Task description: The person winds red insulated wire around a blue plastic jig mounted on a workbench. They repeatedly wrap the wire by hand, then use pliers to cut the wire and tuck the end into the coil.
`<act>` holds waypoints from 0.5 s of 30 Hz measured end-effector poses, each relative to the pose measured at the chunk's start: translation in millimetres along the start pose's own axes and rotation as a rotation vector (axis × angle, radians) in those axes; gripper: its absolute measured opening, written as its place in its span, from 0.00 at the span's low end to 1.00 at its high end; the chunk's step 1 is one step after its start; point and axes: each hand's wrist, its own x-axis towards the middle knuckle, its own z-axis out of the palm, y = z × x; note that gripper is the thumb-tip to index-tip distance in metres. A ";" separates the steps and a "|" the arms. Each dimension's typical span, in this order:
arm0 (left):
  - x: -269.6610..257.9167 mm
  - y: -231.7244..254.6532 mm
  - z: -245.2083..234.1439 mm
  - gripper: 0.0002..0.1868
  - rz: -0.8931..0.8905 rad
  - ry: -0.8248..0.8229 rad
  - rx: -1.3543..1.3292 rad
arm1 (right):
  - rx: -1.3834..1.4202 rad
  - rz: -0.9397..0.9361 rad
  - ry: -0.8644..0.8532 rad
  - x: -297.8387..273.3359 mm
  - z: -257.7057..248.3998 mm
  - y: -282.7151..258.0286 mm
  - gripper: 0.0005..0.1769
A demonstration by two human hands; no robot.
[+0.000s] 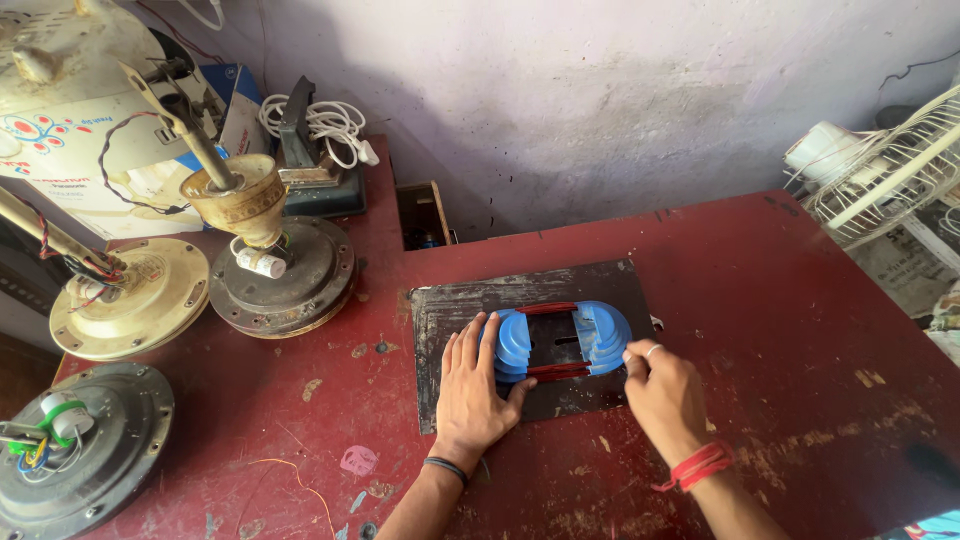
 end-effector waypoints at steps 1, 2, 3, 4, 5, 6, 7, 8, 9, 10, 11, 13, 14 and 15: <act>0.0 0.6 0.2 0.53 0.004 0.002 0.003 | -0.006 -0.055 0.020 -5.9 -1.3 -4.3 0.10; -0.2 1.3 0.3 0.52 0.008 0.003 0.006 | -0.012 -0.109 0.041 -8.9 -2.7 -8.3 0.10; -0.7 1.7 -0.1 0.52 0.010 0.005 0.011 | -0.047 -0.017 -0.043 -11.4 -3.6 -11.8 0.11; -0.6 1.6 -0.6 0.52 0.010 0.009 0.011 | -0.081 0.077 -0.126 -15.4 -3.7 -15.0 0.12; -1.3 1.7 -0.5 0.52 0.008 0.013 0.009 | -0.118 0.171 -0.211 -19.4 -3.2 -17.2 0.13; -1.7 1.7 -0.5 0.52 0.005 0.016 0.008 | -0.072 0.115 -0.190 -23.1 -1.9 -19.3 0.13; -2.7 2.3 -0.1 0.52 0.002 0.012 0.010 | -0.027 0.060 -0.170 -29.3 -0.6 -21.0 0.12; -3.1 2.7 0.1 0.52 -0.001 0.009 0.012 | 0.019 0.005 -0.150 -35.9 1.0 -23.3 0.12; -2.4 2.8 -0.2 0.53 0.000 0.006 0.015 | 0.027 -0.052 -0.125 -42.9 4.4 -28.1 0.12; -1.9 3.1 -0.7 0.53 0.005 0.005 0.019 | 0.035 -0.108 -0.099 -50.7 8.3 -34.7 0.12; -1.3 3.5 -1.2 0.53 0.011 0.005 0.023 | 0.043 -0.164 -0.073 -55.6 10.8 -41.6 0.11; -0.8 3.7 -2.9 0.55 0.023 -0.009 0.040 | 0.016 -0.099 -0.202 -67.7 16.0 -60.6 0.11; -0.8 3.4 -4.0 0.56 0.029 -0.021 0.053 | 0.003 -0.066 -0.266 -75.0 18.5 -72.1 0.11; -0.4 3.5 -3.9 0.57 0.036 -0.034 0.064 | -0.006 -0.018 -0.346 -80.4 20.1 -82.8 0.12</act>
